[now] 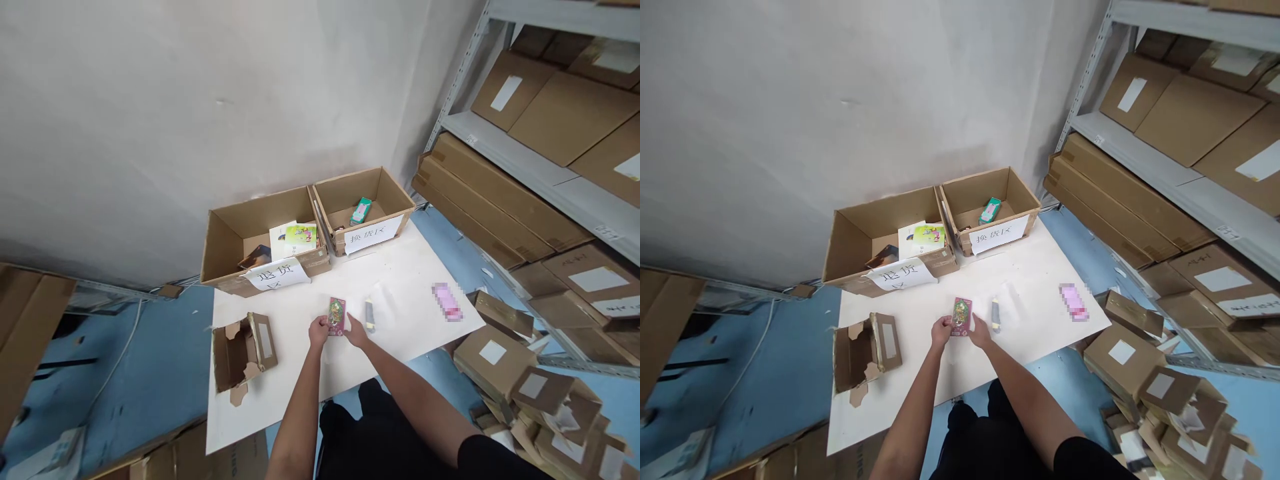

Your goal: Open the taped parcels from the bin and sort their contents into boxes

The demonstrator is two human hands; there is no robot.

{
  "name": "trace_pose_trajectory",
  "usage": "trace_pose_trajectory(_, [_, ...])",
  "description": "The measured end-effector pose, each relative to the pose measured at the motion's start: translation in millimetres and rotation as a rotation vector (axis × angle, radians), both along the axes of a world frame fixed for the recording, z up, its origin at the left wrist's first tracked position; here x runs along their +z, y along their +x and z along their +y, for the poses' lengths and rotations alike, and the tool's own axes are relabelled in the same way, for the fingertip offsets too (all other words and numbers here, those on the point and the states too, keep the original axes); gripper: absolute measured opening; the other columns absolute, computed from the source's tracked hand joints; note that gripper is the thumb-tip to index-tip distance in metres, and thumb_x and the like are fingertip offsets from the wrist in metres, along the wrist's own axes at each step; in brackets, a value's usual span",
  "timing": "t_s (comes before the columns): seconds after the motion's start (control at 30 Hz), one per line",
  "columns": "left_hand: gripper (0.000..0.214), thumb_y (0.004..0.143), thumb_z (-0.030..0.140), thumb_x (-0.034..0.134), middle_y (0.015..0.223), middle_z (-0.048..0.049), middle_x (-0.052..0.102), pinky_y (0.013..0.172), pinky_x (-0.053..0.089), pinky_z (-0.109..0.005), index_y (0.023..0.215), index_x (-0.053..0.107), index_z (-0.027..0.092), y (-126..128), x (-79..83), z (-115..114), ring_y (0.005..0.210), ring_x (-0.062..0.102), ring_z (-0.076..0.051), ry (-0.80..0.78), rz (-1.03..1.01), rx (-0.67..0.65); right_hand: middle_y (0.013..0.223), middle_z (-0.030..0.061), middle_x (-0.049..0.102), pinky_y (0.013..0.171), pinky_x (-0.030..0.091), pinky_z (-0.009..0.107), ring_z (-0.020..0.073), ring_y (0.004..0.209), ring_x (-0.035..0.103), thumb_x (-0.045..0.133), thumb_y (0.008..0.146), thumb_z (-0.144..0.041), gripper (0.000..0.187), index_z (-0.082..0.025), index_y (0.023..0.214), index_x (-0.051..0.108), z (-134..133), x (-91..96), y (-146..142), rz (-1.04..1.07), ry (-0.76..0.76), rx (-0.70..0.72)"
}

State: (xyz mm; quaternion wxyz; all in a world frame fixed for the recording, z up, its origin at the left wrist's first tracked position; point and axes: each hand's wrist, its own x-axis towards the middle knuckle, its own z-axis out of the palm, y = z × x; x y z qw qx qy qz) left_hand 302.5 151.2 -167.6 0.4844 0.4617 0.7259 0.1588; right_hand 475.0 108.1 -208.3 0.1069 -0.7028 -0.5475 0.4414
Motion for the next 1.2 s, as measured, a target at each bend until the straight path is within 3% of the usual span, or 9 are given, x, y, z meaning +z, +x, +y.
trace_pose_trajectory(0.1, [0.041,0.079,0.037,0.071,0.098,-0.0061,0.079,0.078,0.06,-0.033,0.115,0.071,0.018,-4.8,25.2,-1.9,0.09,0.074,-0.021,0.062,-0.136,0.007,0.147,0.0144,0.063,0.102,0.057,0.047,0.0307,0.13,0.065,0.062,0.086,-0.027,0.086,-0.025,0.166,0.031,15.8,26.3,16.1,0.327,-0.051,-0.286])
trace_pose_trajectory(0.2, [0.052,0.077,0.043,0.075,0.103,-0.0065,0.076,0.078,0.061,-0.034,0.123,0.067,0.02,-15.6,59.6,-3.2,0.091,0.074,-0.02,0.113,-0.305,0.007,0.119,0.0089,0.075,0.091,0.061,0.045,0.0275,0.108,0.073,0.068,0.079,-0.025,0.08,-0.026,0.156,0.045,36.4,71.2,39.1,0.594,-0.032,-0.352])
trace_pose_trajectory(0.37, [0.082,0.066,0.047,0.088,0.121,-0.0083,0.07,0.082,0.062,-0.037,0.139,0.054,0.03,-25.3,129.7,2.4,0.096,0.073,-0.021,0.168,-0.648,-0.094,0.104,0.0024,0.073,0.085,0.063,0.042,0.0227,0.095,0.074,0.081,0.07,-0.03,0.048,-0.025,0.117,0.068,60.9,165.6,75.9,0.926,0.069,-0.176])
trace_pose_trajectory(0.6, [0.088,0.064,0.046,0.092,0.123,-0.0093,0.069,0.085,0.062,-0.041,0.141,0.054,0.03,-16.4,211.4,25.6,0.099,0.072,-0.024,0.35,-0.688,-0.162,0.115,0.004,0.076,0.074,0.063,0.034,0.0224,0.092,0.076,0.088,0.069,-0.045,0.073,-0.031,0.132,0.055,67.2,259.3,102.0,1.024,0.091,0.061])
trace_pose_trajectory(0.77, [0.062,0.075,0.046,0.085,0.112,-0.008,0.074,0.099,0.058,-0.042,0.13,0.069,0.022,17.8,239.6,32.5,0.105,0.071,-0.024,0.668,-0.384,-0.109,0.122,0.0067,0.075,0.072,0.061,0.031,0.0221,0.093,0.076,0.085,0.074,-0.04,0.067,-0.03,0.134,0.056,73.5,289.2,105.7,1.028,0.262,0.047])
trace_pose_trajectory(0.9, [0.066,0.082,0.045,0.08,0.133,-0.0109,0.069,0.104,0.057,-0.044,0.142,0.065,0.024,59.3,251.5,29.2,0.115,0.071,-0.026,0.791,-0.445,-0.236,0.142,0.0081,0.067,0.082,0.06,0.033,0.0258,0.116,0.071,0.081,0.079,-0.039,0.066,-0.032,0.142,0.06,72.2,303.0,93.6,1.008,0.358,0.186])
trace_pose_trajectory(1.0, [0.062,0.086,0.046,0.078,0.137,-0.0119,0.068,0.106,0.055,-0.045,0.142,0.066,0.024,69.7,262.1,28.4,0.121,0.07,-0.028,0.865,-0.471,-0.191,0.15,0.0064,0.062,0.094,0.058,0.041,0.03,0.138,0.058,0.077,0.084,-0.042,0.061,-0.035,0.143,0.063,71.6,304.9,85.6,0.984,0.416,0.264])
trace_pose_trajectory(1.1, [0.065,0.084,0.048,0.079,0.14,-0.014,0.069,0.105,0.056,-0.047,0.142,0.067,0.021,58.0,276.6,29.4,0.121,0.07,-0.03,0.803,-0.595,-0.118,0.153,0.008,0.058,0.105,0.053,0.048,0.0321,0.143,0.05,0.08,0.08,-0.046,0.063,-0.034,0.141,0.066,78.5,302.4,87.5,0.88,0.564,0.113])
trace_pose_trajectory(1.2, [0.075,0.077,0.047,0.087,0.134,-0.0151,0.073,0.095,0.06,-0.049,0.144,0.065,0.02,38.4,290.6,28.8,0.114,0.072,-0.033,0.617,-0.742,-0.129,0.142,0.0103,0.064,0.103,0.054,0.049,0.0307,0.13,0.059,0.087,0.072,-0.047,0.074,-0.031,0.141,0.063,87.8,303.0,97.6,0.828,0.587,-0.108])
